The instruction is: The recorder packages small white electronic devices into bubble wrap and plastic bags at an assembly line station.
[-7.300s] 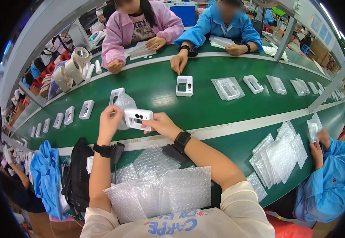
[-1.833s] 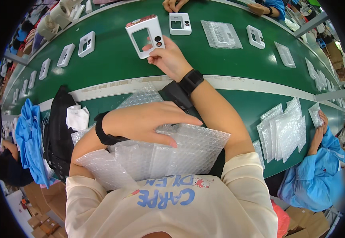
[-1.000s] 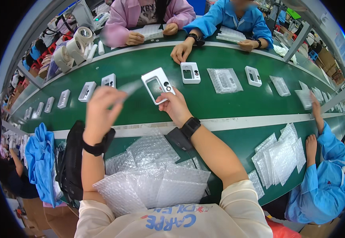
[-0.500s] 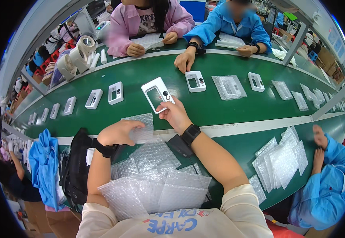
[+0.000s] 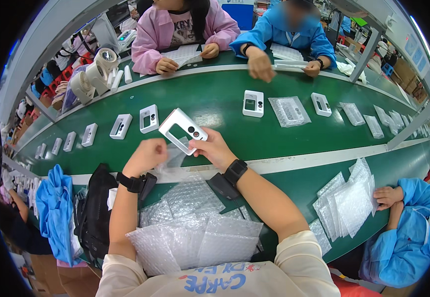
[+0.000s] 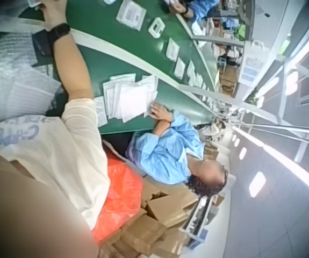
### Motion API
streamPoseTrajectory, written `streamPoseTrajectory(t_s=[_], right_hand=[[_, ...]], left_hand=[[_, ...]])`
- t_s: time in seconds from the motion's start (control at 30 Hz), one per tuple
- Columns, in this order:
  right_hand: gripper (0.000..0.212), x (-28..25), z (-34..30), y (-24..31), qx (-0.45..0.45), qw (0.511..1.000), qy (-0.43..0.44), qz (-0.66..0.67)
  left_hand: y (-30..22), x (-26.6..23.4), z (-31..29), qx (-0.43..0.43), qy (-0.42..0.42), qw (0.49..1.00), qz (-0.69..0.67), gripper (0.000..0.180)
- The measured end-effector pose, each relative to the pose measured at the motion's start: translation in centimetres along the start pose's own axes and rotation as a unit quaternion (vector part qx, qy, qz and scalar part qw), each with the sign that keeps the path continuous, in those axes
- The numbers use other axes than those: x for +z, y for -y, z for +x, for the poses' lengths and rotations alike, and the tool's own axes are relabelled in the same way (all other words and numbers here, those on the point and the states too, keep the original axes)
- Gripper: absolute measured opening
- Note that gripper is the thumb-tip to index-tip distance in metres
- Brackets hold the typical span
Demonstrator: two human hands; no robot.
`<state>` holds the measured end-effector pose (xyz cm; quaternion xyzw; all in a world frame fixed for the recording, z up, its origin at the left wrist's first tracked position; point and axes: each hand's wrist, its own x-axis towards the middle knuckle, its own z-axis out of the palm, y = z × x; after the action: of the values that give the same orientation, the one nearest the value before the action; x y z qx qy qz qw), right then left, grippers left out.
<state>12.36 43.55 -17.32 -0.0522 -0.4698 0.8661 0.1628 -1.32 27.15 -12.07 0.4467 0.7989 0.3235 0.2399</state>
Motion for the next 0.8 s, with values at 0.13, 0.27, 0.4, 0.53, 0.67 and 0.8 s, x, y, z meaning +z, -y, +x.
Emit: streamPoseTrajectory(t_s=[0.13, 0.27, 0.4, 0.53, 0.67, 0.8], right_hand=[[0.030, 0.4, -0.1, -0.1, 0.004, 0.997, 0.022, -0.074], [0.026, 0.3, -0.2, -0.4, -0.005, 0.985, 0.042, -0.167], [0.023, 0.1, 0.0, -0.8, -0.001, 0.974, 0.014, -0.227], [0.022, 0.1, 0.2, -1.0, 0.015, 0.957, 0.008, -0.290], [0.021, -0.1, 0.2, -1.0, 0.014, 0.963, 0.017, -0.269], [0.019, 0.2, 0.1, -0.5, 0.031, 0.994, 0.015, -0.102]], left_hand=[[0.4, 0.0, 0.6, 0.030, -0.214, 0.969, 0.120, 0.013], [0.6, 0.0, 1.0, 0.047, -0.262, 0.963, 0.046, 0.014], [0.9, -0.7, 0.9, 0.044, -0.264, 0.964, -0.005, 0.014], [0.4, 0.1, 1.2, 0.126, -0.259, 0.957, 0.012, 0.013], [-0.4, 1.7, 1.0, 0.285, -0.252, 0.915, 0.133, 0.011], [-1.9, 2.6, 0.3, 0.309, -0.214, 0.910, 0.177, 0.012]])
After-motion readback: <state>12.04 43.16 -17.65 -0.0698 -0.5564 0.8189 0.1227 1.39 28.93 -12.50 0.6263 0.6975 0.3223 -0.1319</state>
